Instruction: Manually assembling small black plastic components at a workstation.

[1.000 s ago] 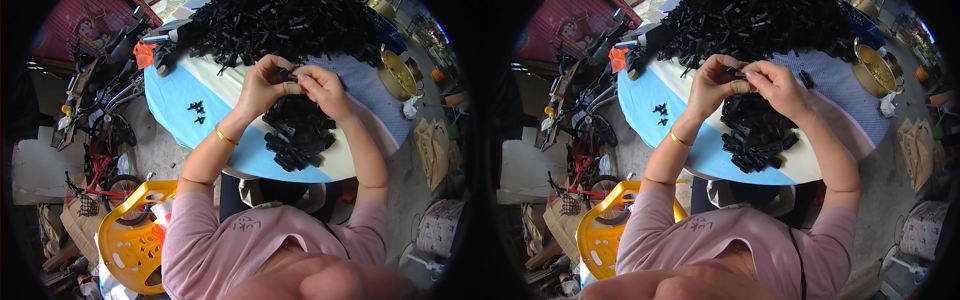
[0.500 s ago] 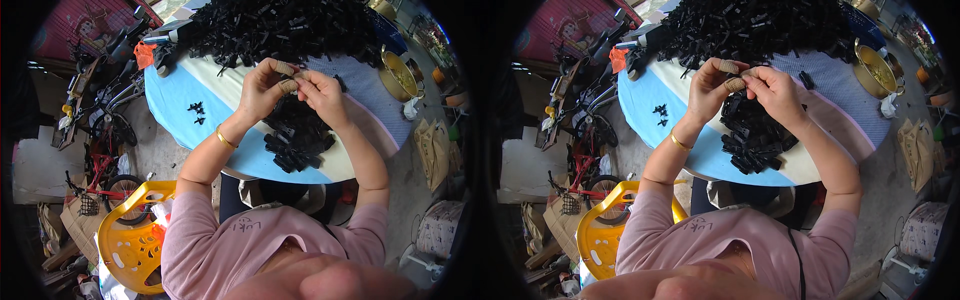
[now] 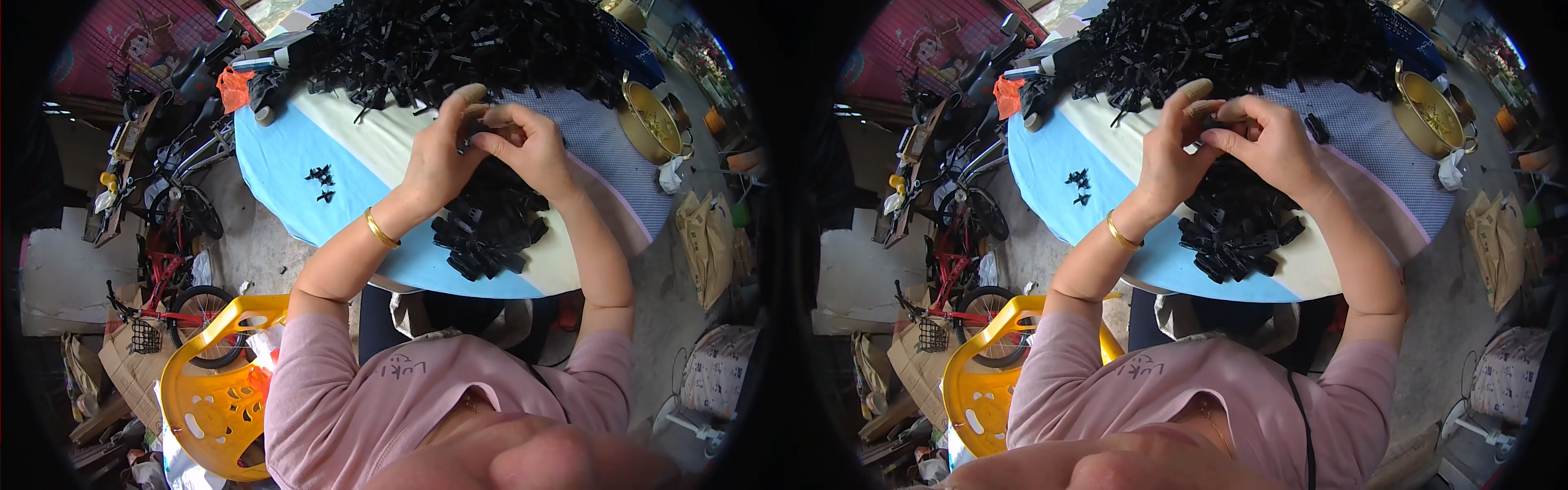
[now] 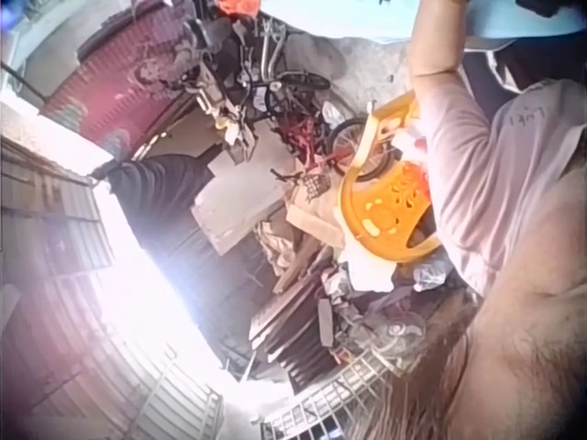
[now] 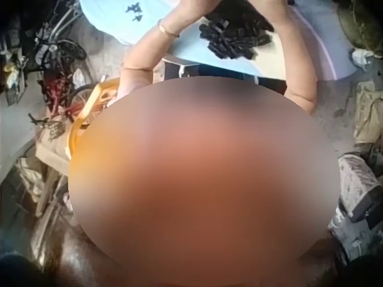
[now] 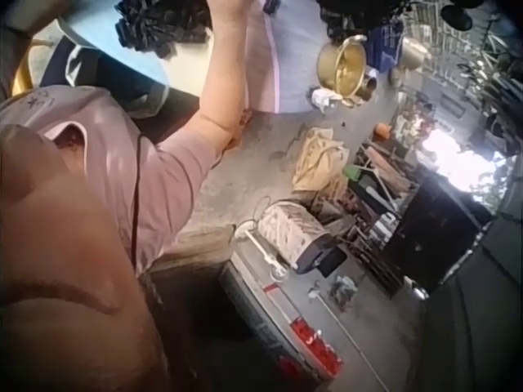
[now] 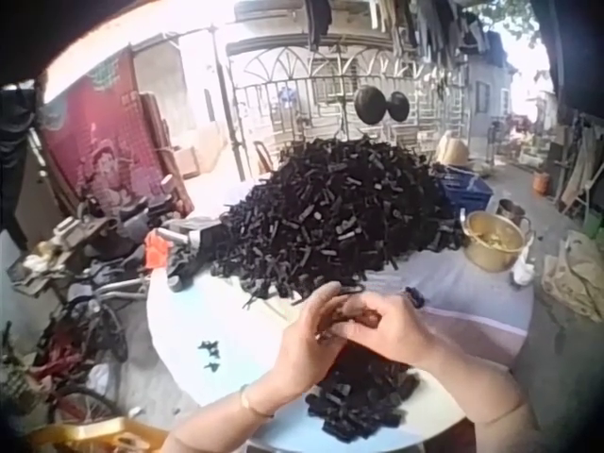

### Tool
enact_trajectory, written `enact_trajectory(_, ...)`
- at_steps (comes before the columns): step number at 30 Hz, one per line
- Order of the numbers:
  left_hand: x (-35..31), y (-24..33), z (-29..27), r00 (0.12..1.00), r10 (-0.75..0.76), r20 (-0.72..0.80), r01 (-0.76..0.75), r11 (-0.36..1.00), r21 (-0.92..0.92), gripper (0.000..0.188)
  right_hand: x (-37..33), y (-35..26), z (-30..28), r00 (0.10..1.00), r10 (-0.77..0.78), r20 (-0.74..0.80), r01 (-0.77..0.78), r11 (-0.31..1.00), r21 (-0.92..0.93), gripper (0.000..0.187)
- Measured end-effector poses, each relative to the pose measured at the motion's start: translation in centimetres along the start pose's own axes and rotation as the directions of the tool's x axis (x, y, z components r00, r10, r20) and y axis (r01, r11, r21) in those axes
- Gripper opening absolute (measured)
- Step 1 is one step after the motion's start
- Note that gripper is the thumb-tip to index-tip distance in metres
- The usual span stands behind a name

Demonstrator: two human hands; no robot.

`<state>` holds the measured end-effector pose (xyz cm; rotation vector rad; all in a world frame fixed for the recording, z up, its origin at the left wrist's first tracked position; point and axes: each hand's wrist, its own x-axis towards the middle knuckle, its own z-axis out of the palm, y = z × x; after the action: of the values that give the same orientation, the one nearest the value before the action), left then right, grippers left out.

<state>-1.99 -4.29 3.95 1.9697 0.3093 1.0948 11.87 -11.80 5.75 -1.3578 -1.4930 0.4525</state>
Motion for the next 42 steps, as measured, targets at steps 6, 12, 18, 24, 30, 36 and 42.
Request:
enact_trajectory(6, 0.8, -0.4, -2.1, 0.993, 0.111, 0.031, -0.106, 0.984, -0.146, 0.069, 0.5, 0.8, -1.6, 0.991, 0.11, -0.079, -0.094, 0.979, 0.178, 0.014)
enact_trajectory(12, 1.7, -1.3, -4.0, 0.778, -0.206, 0.594, 0.585, 0.58, -0.567, 0.053, 0.4, 1.5, -3.3, 0.985, 0.053, 0.167, -0.131, 0.857, 0.498, 0.021)
enact_trajectory(18, 1.0, -1.9, -2.2, 0.736, -0.108, 0.668, 0.649, 0.392, -0.652, 0.045, 0.7, 0.9, -1.8, 0.935, -0.12, 0.335, -0.086, 0.838, 0.538, 0.017)
enact_trajectory(24, 0.8, -2.0, -2.0, 0.728, -0.124, 0.675, 0.659, 0.398, -0.638, 0.038, 0.7, 0.0, -1.7, 0.914, -0.185, 0.361, -0.045, 0.838, 0.543, 0.014)
enact_trajectory(30, 1.0, -1.2, -2.3, 0.823, -0.27, 0.5, 0.562, 0.512, -0.649, 0.022, 0.3, 0.7, -0.8, 0.997, -0.033, 0.064, 0.013, 0.954, 0.299, 0.021)
enact_trajectory(36, 0.9, -0.6, -1.6, 0.962, -0.264, 0.074, 0.269, 0.855, -0.443, 0.023, -0.3, -0.1, -0.1, 0.996, 0.041, 0.075, -0.057, 0.969, 0.239, 0.011)
enact_trajectory(42, 0.0, -0.7, -1.1, 0.985, -0.171, -0.017, 0.157, 0.933, -0.325, 0.027, -0.4, -0.6, 0.4, 0.998, 0.001, 0.064, -0.003, 0.999, 0.043, 0.009)
